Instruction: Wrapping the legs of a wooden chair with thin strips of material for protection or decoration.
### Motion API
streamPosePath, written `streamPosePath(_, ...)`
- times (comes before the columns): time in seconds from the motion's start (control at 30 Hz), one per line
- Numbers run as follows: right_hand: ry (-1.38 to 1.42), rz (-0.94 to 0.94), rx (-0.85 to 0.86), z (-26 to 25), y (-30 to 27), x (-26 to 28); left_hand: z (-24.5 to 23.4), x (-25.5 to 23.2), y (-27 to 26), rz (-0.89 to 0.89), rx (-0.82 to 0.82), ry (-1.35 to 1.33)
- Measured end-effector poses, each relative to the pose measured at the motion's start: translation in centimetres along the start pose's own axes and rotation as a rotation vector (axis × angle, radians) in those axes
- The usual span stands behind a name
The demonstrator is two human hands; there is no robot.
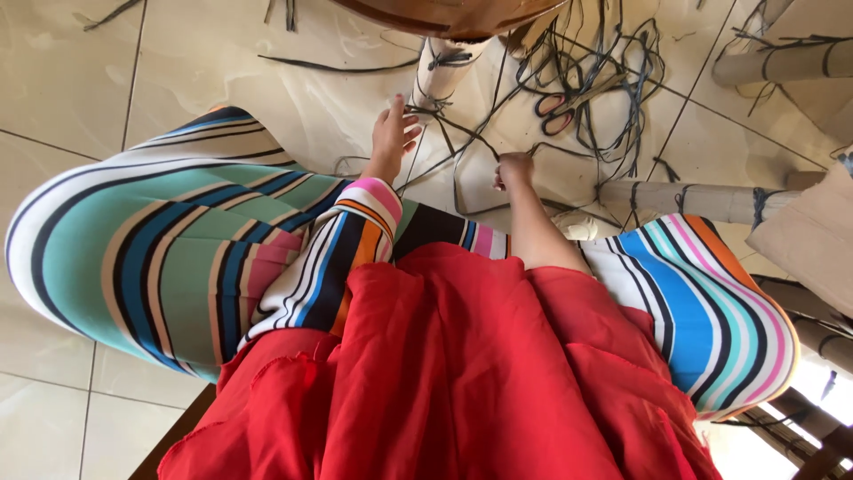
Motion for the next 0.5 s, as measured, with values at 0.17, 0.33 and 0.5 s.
streamPosePath(0.17, -0.201, -0.233, 0.164, 0.6, -4.0, 5.5, 0.6, -1.7, -0.2, 0.238, 0.035, 0.187)
streamPosePath(0.33, -0.247, -0.324, 0.042, -0.9, -4.9, 7.2, -0.8, -1.5, 0.3, 0.323, -0.004, 0.17)
streamPosePath(0.5, -0.284, -0.513, -0.171, -5.3, -11.9, 12.8, -1.0, -2.6, -1.3, 0.281, -0.078, 0.168)
Point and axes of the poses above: each hand's wrist, its own y-axis towards the middle knuckle, its own z-axis out of the palm, x = y × z, the point moved 9 cm from there along y, towards the middle knuckle, and after that the axes turned 13 degrees about -y, right-handed, at the moved point
